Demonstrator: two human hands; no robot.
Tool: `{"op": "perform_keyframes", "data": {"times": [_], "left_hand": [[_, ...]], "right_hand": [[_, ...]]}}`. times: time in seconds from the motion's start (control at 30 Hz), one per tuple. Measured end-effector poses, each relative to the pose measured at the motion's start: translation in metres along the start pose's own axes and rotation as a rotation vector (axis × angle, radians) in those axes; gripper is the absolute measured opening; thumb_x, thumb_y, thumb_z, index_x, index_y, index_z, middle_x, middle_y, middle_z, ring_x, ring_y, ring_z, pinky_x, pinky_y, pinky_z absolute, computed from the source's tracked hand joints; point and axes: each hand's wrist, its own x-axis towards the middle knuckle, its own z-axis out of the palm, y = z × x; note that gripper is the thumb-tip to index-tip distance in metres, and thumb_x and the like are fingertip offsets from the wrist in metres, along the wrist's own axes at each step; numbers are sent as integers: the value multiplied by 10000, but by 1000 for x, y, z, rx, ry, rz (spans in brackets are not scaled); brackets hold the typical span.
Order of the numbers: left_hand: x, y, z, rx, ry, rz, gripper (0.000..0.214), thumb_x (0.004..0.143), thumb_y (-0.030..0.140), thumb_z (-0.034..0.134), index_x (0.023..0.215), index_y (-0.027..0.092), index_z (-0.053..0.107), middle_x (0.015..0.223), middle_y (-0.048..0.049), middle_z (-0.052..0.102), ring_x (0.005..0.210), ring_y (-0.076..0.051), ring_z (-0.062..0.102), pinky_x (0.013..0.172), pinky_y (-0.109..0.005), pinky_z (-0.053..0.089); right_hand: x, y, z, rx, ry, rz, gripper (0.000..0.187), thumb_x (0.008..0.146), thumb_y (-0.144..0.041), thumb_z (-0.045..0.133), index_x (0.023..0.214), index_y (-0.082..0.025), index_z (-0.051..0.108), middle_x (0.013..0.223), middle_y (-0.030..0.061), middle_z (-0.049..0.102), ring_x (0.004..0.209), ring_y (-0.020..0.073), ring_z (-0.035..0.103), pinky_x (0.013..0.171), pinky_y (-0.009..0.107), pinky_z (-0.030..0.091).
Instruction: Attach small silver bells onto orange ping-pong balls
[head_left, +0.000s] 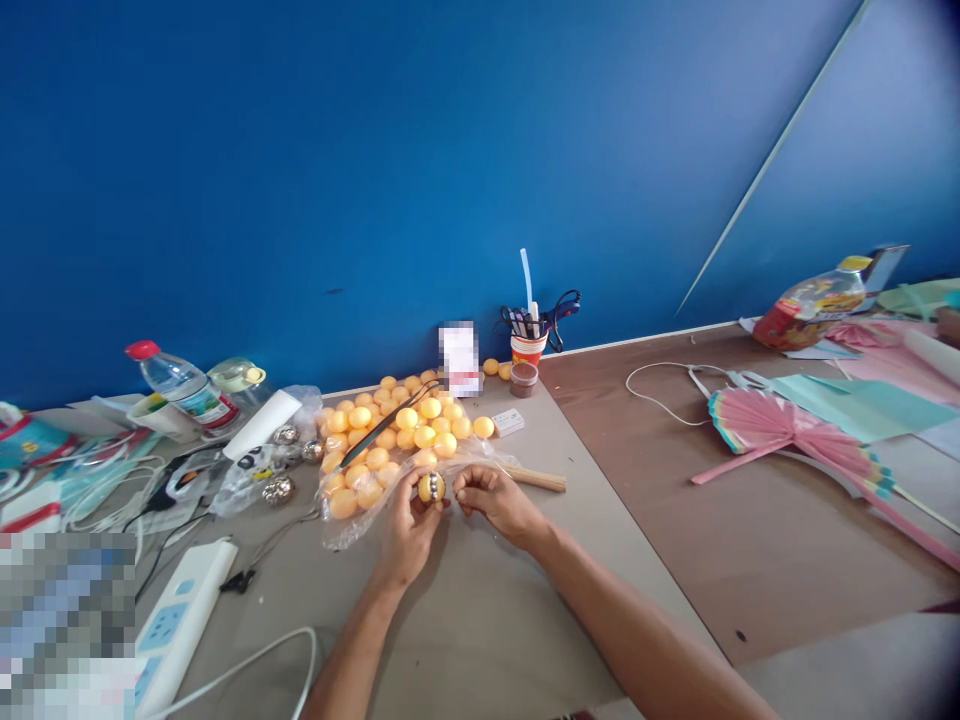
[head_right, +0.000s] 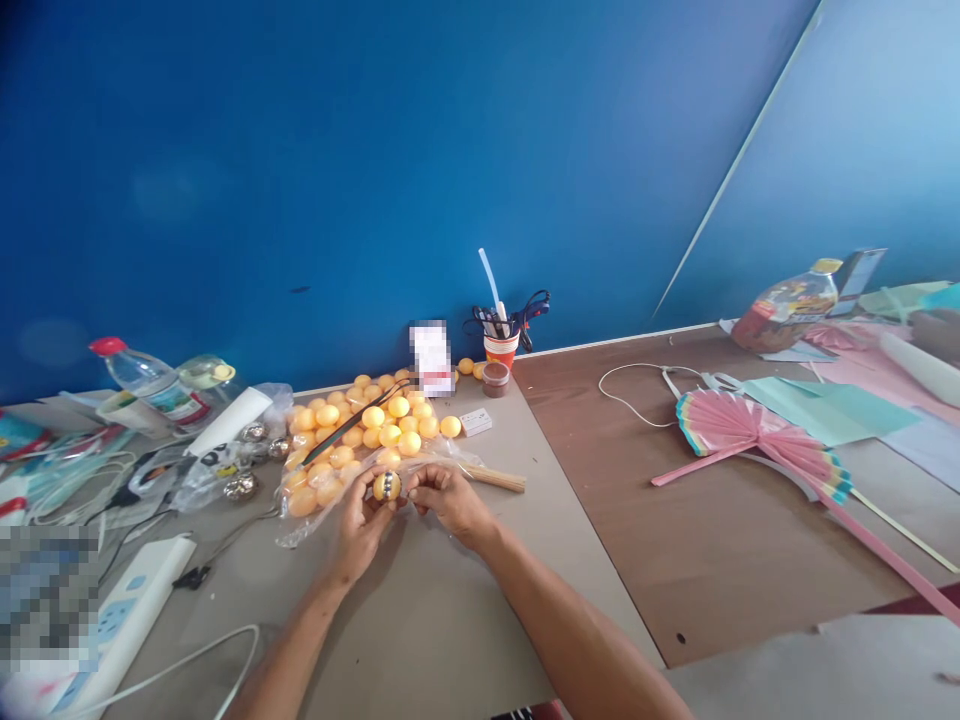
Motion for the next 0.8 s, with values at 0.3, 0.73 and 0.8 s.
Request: {"op": "perform_keyframes", "data": {"times": [0.3, 0.73, 0.8], "left_hand": [[1, -4, -1, 4, -30, 1, 463, 737, 403, 729, 1127, 198, 585, 1026, -83, 663, 886, -224, 657, 770, -348, 551], [0, -3, 0, 41, -28, 15, 413, 722, 363, 744, 1090, 212, 635, 1035, -95, 677, 1000, -271, 644, 855, -415, 546], [0, -3, 0, 46, -29, 26, 405, 723, 369, 744, 1081, 210, 641, 1029, -96, 679, 994, -272, 647, 856, -417, 548]], "right_hand": [[3, 8, 1, 61, -32, 30, 184, 654, -303, 690, 681, -179, 558, 538, -58, 481, 458, 76, 379, 466, 229, 300], [3, 11, -5, 154, -81, 154, 286, 631, -360, 765, 702, -172, 561, 510, -45, 566, 440, 90, 484, 462, 225, 383], [3, 10, -6, 158, -92, 176, 290, 629, -361, 762, 696, -167, 558, 502, -37, 577, 434, 93, 493, 459, 226, 392]]}}
